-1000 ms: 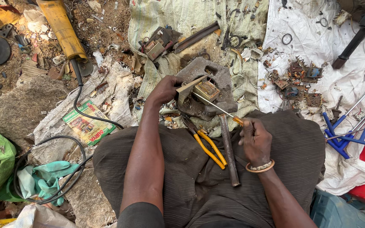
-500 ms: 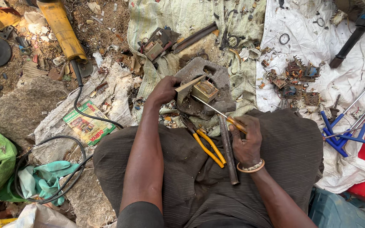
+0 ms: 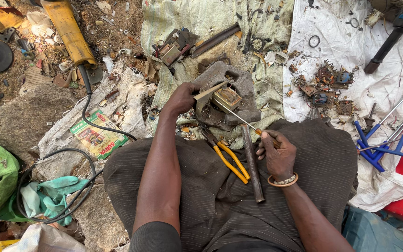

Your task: The person sits on the ground and uses a screwdriver and pliers to disassemble a small electronic component. They remove screws and separate parts of the device while surrounded by scrap materials and tools.

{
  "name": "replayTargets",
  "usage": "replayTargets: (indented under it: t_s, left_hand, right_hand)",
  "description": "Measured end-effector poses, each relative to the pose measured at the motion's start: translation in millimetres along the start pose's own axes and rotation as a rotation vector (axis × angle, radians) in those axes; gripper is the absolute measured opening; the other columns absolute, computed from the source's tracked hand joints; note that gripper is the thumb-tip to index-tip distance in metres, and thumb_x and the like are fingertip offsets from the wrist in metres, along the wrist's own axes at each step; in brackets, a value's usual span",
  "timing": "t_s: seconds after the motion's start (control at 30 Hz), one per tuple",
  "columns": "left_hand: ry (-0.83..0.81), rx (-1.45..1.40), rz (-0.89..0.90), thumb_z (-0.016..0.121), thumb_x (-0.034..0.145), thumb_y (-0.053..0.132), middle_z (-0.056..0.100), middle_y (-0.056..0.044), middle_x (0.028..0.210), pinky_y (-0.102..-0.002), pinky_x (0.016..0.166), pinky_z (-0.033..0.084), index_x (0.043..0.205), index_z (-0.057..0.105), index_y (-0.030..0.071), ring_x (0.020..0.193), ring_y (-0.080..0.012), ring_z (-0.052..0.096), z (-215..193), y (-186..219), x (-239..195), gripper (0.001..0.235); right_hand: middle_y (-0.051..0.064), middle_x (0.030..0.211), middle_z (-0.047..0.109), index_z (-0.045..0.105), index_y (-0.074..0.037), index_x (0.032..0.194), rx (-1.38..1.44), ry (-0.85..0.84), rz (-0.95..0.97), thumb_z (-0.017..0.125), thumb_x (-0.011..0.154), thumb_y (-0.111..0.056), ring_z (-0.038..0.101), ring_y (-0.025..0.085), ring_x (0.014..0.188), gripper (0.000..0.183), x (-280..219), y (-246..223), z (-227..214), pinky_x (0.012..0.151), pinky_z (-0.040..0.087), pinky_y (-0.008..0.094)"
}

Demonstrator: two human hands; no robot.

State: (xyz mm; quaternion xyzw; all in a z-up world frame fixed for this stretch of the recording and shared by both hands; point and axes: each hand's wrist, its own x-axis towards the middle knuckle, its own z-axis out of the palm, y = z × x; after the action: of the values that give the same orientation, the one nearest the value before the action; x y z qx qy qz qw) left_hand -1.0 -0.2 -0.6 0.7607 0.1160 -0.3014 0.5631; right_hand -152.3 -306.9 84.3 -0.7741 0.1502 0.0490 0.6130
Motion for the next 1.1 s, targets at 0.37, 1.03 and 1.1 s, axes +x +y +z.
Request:
replayTargets:
  t_s: [0.37,1.03,1.1]
  left_hand:
    - [0.021,-0.020,0.034,0.062,0.089,-0.006,0.075,-0.012,0.117,-0.039,0.096,0.057,0.117,0.076,0.011,0.096,-0.0186,0.072,0.1,1.1,0.6,0.036]
    - [0.042,-0.010,0.114,0.065,0.087,-0.006,0.070,-0.006,0.119,-0.039,0.094,0.055,0.113,0.078,0.011,0.095,-0.0147,0.069,3.4,-10.2,5.4,0.034]
    - [0.026,0.017,0.040,0.063,0.090,-0.003,0.079,-0.009,0.108,-0.039,0.093,0.057,0.114,0.078,0.012,0.088,-0.0171,0.072,2.0,-4.4,4.4,0.032]
  right_hand:
    - [0.009,0.080,0.069,0.068,0.006,0.115,0.077,-0.015,0.014,0.070,0.098,-0.023,0.069,0.014,0.064,0.033,16.1,5.0,-8.4,0.051,0.058,0.027]
    - [0.010,0.083,0.069,0.068,0.006,0.116,0.060,-0.029,-0.033,0.070,0.099,-0.023,0.070,0.014,0.066,0.033,6.5,5.9,-2.9,0.052,0.059,0.027]
    - [0.010,0.083,0.070,0.068,0.006,0.115,0.059,-0.023,-0.034,0.070,0.099,-0.023,0.070,0.014,0.066,0.033,9.9,5.5,-3.1,0.052,0.059,0.027]
